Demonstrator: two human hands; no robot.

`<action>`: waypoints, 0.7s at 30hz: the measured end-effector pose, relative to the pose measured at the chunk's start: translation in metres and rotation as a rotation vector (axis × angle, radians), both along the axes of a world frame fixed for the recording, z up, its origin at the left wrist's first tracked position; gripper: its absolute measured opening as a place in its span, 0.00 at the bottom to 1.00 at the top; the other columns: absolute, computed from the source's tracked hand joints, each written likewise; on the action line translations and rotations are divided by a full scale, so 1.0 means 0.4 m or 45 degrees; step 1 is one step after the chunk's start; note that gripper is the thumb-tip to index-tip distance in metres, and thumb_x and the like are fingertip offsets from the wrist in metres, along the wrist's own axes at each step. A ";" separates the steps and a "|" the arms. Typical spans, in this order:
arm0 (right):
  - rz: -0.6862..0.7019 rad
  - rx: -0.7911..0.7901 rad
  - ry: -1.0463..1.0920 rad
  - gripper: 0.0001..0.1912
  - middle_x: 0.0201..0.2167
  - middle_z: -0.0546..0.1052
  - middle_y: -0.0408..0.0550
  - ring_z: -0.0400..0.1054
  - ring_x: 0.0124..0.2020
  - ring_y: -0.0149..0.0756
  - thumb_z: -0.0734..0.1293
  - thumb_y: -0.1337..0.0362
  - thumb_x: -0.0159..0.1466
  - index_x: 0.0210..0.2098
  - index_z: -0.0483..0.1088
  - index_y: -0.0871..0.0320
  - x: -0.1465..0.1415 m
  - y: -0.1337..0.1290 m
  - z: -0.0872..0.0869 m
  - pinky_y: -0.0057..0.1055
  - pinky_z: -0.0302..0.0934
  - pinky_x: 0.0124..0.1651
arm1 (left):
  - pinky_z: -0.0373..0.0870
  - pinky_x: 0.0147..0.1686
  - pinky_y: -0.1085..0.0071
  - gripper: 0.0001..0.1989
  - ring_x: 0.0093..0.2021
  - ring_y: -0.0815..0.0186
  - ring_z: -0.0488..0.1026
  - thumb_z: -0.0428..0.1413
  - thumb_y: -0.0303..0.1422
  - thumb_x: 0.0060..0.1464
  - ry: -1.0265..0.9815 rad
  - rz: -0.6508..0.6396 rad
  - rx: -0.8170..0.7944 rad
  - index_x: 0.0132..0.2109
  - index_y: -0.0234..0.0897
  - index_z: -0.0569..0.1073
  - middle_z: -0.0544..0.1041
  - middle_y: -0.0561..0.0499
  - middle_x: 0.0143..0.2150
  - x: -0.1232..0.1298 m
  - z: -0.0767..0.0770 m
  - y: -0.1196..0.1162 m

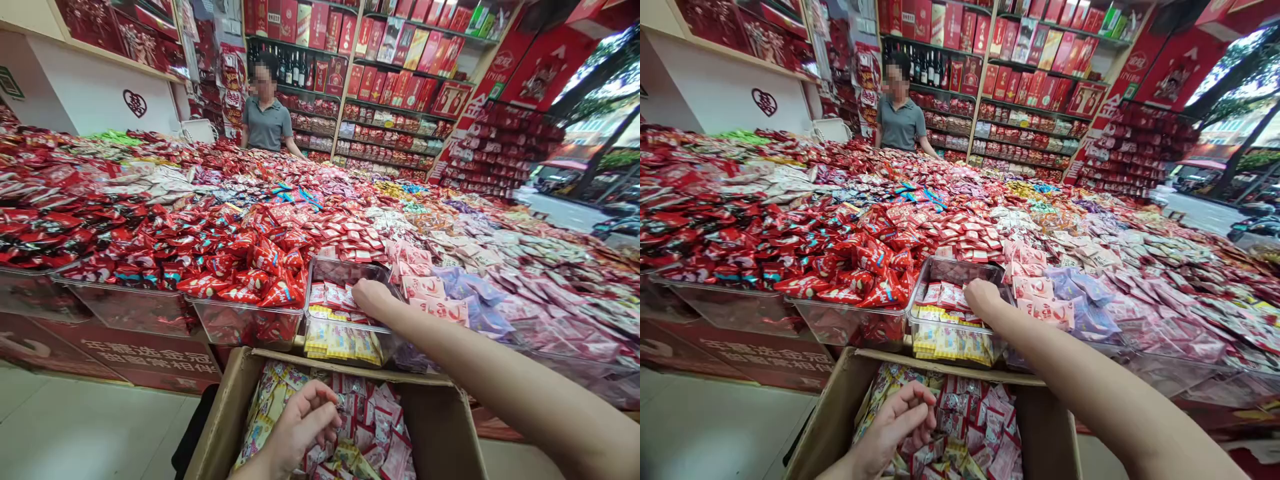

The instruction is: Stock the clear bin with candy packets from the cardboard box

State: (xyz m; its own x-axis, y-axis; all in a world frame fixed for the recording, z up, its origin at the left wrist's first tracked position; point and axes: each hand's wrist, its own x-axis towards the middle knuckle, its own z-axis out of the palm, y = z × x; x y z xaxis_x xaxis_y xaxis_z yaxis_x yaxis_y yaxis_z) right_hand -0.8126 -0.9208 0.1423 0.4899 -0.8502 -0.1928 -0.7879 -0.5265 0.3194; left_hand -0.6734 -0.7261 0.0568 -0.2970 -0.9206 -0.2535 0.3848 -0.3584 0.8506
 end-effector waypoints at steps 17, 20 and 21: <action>0.045 -0.120 -0.206 0.13 0.35 0.72 0.59 0.69 0.36 0.42 0.55 0.73 0.59 0.36 0.70 0.66 -0.019 0.116 0.140 0.30 0.61 0.34 | 0.59 0.27 0.73 0.07 0.26 0.68 0.64 0.52 0.35 0.46 -0.718 -0.203 -0.203 0.33 0.37 0.66 0.67 0.55 0.24 -0.018 -0.041 0.004; 0.305 -0.040 -0.596 0.09 0.30 0.73 0.50 0.68 0.32 0.36 0.59 0.63 0.59 0.32 0.68 0.60 -0.033 0.256 0.173 0.28 0.60 0.33 | 0.61 0.35 0.67 0.08 0.35 0.59 0.67 0.53 0.34 0.44 -1.168 -0.325 -0.395 0.34 0.39 0.71 0.72 0.49 0.32 -0.003 -0.093 0.011; 0.394 0.103 -0.722 0.08 0.28 0.73 0.47 0.67 0.29 0.33 0.59 0.62 0.60 0.30 0.68 0.58 -0.037 0.303 0.155 0.26 0.59 0.31 | 0.61 0.38 0.64 0.09 0.38 0.56 0.67 0.54 0.34 0.42 -1.243 -0.366 -0.431 0.35 0.41 0.72 0.73 0.48 0.35 0.003 -0.110 0.012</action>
